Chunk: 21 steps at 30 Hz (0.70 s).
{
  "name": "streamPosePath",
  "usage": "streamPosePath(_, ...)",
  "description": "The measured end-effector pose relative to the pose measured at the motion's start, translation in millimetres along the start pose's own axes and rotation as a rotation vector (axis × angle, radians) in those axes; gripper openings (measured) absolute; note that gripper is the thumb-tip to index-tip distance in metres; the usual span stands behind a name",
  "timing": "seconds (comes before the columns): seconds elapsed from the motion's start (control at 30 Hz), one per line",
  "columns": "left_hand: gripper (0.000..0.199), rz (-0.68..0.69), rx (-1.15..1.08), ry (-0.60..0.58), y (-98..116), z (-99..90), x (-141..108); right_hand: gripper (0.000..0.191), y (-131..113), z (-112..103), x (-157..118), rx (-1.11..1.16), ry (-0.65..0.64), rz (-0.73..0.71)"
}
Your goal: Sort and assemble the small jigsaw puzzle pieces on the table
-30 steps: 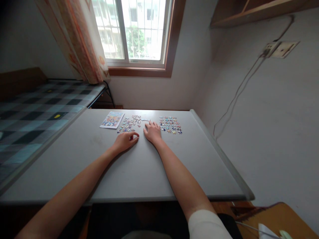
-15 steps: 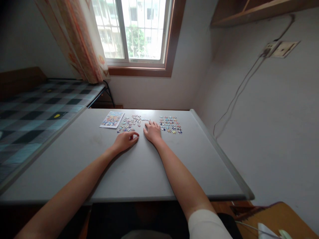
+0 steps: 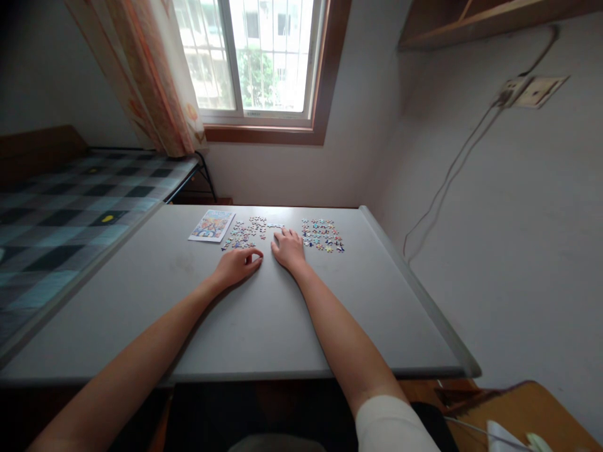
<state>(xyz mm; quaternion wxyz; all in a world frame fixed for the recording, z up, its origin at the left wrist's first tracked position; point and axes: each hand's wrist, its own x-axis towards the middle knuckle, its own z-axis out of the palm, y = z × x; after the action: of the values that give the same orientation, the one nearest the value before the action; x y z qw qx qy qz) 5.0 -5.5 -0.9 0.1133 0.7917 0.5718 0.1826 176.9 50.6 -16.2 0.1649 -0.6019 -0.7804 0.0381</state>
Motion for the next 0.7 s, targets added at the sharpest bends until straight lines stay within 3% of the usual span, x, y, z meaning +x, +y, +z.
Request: streamPosePath(0.7,0.03,0.025,0.015,0.019,-2.0,1.3,0.1,0.043,-0.6,-0.4,-0.4,0.017,0.002,0.006)
